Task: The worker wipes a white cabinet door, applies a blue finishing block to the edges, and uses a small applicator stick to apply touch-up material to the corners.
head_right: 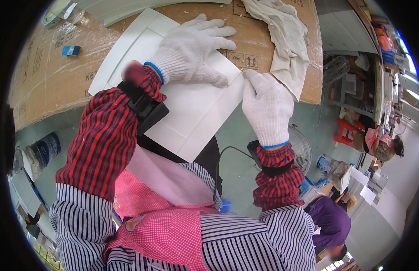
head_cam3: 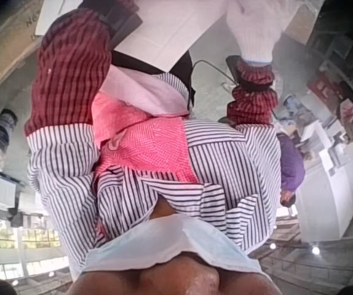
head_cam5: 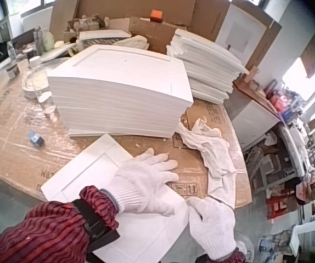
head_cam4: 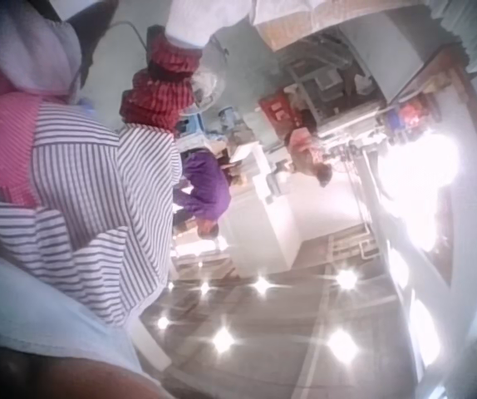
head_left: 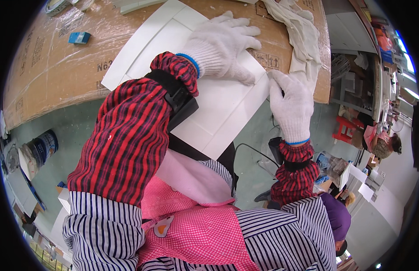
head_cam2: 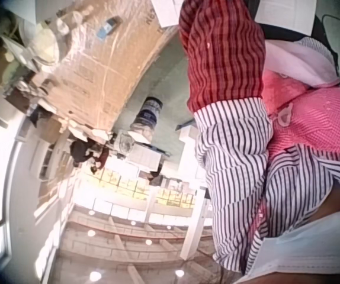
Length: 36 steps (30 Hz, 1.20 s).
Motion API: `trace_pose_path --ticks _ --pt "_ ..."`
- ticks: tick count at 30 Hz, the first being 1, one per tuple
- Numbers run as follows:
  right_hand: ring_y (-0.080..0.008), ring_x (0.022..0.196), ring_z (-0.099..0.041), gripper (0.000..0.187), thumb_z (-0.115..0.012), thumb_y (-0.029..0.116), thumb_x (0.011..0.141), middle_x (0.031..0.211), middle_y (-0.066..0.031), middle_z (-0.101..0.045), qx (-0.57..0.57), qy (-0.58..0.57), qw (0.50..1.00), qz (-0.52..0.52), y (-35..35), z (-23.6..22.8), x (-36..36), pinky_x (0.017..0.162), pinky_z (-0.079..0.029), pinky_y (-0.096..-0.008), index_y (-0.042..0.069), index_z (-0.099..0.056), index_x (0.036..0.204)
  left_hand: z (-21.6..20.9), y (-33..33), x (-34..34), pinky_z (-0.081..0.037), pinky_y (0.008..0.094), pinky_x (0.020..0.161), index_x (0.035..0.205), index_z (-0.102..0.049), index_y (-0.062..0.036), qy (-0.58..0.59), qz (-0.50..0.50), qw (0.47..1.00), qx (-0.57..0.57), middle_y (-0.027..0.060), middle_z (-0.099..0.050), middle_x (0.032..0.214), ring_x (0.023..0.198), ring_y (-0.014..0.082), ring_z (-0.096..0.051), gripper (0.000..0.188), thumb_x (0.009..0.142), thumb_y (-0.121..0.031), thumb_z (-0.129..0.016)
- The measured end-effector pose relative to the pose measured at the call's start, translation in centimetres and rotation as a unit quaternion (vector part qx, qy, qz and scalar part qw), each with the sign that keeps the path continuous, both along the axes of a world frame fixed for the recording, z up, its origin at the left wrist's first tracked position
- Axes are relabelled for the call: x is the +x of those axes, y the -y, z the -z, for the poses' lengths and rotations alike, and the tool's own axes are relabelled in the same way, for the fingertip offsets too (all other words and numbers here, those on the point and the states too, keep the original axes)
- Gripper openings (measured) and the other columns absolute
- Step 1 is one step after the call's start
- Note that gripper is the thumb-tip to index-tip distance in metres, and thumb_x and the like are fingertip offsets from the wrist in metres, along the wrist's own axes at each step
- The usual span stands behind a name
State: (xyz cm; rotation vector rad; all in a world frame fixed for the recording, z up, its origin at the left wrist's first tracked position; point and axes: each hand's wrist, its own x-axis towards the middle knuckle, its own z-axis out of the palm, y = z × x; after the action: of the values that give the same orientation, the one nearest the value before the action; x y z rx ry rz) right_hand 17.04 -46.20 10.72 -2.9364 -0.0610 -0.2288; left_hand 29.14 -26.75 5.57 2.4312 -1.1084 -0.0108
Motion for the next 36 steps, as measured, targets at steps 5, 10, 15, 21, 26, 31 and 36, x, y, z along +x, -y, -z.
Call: trace_pose_path --ticks 5,10,15,21,26,31,36 --pt "-0.0322 0.081 -0.07 0.022 -0.066 0.016 0.09 0.088 -0.0101 -0.069 -0.046 0.0 0.998 -0.037 0.4 -0.1 -0.3 0.07 -0.055 -0.0418 0.014 -0.075 0.11 -0.1 0.3 -0.1 -0.024 0.0446 0.131 0.139 -0.065 -0.0196 0.006 0.003 1.0 -0.007 0.0051 -0.047 0.162 0.153 0.0291 -0.036 0.08 0.072 -0.06 -0.084" --pt "-0.031 0.076 -0.069 0.023 -0.066 0.013 0.089 0.086 -0.0086 -0.065 -0.1 -0.023 0.993 -0.059 -0.3 -0.2 -0.8 0.065 -0.055 -0.041 0.014 -0.07 0.111 0.1 0.3 0.0 -0.024 0.0446 0.131 0.138 -0.065 -0.0187 0.004 0.004 1.0 -0.011 0.005 -0.048 0.161 0.153 0.0284 -0.036 0.077 0.074 -0.057 -0.083" --pt "-0.031 0.073 -0.069 0.022 -0.065 0.012 0.089 0.085 -0.0086 -0.065 -0.104 -0.042 0.992 -0.061 -1.1 -0.6 -1.4 0.064 -0.055 -0.0409 0.014 -0.07 0.111 0.0 0.3 0.0 -0.025 0.0452 0.13 0.138 -0.066 -0.0187 0.003 0.007 1.0 -0.012 0.0051 -0.048 0.161 0.153 0.0288 -0.036 0.077 0.073 -0.056 -0.084" --pt "-0.032 0.074 -0.07 0.019 -0.066 0.014 0.092 0.089 -0.0095 -0.067 -0.019 -0.068 0.996 -0.051 -0.9 -0.7 -2.8 0.067 -0.055 -0.0418 0.014 -0.074 0.109 -0.1 0.4 -0.1 -0.025 0.0456 0.13 0.138 -0.066 -0.0193 -0.013 0.005 1.0 -0.007 0.0044 -0.047 0.162 0.154 0.0297 -0.036 0.077 0.073 -0.056 -0.085" --pt "-0.0323 0.08 -0.069 0.019 -0.069 0.015 0.092 0.088 -0.0107 -0.066 0.096 -0.022 0.995 0.023 -0.8 0.5 -3.0 0.069 -0.054 -0.0409 0.014 -0.078 0.109 0.1 0.2 0.0 -0.026 0.0457 0.13 0.136 -0.067 -0.0189 0.01 0.001 1.0 -0.01 0.0038 -0.048 0.161 0.153 0.0284 -0.037 0.069 0.078 -0.053 -0.082" --pt "-0.0302 0.08 -0.067 0.022 -0.071 0.01 0.091 0.085 -0.0109 -0.064 0.135 -0.009 0.99 -0.031 -0.1 1.8 -1.9 0.07 -0.053 -0.0388 0.012 -0.079 0.112 0.8 0.5 0.3 -0.026 0.0452 0.13 0.127 -0.072 -0.0191 0.018 -0.006 0.998 -0.058 0.0034 -0.055 0.155 0.15 0.0255 -0.041 0.04 0.094 -0.04 -0.068" --pt "-0.0291 0.075 -0.065 0.022 -0.073 0.009 0.09 0.081 -0.0104 -0.062 0.162 0.065 0.984 0.025 1.6 2.5 -0.2 0.068 -0.051 -0.0385 0.011 -0.079 0.111 0.7 0.5 0.3 -0.026 0.045 0.13 0.126 -0.072 -0.0194 0.007 -0.006 0.999 -0.05 0.0035 -0.055 0.155 0.15 0.026 -0.042 0.037 0.095 -0.038 -0.066"
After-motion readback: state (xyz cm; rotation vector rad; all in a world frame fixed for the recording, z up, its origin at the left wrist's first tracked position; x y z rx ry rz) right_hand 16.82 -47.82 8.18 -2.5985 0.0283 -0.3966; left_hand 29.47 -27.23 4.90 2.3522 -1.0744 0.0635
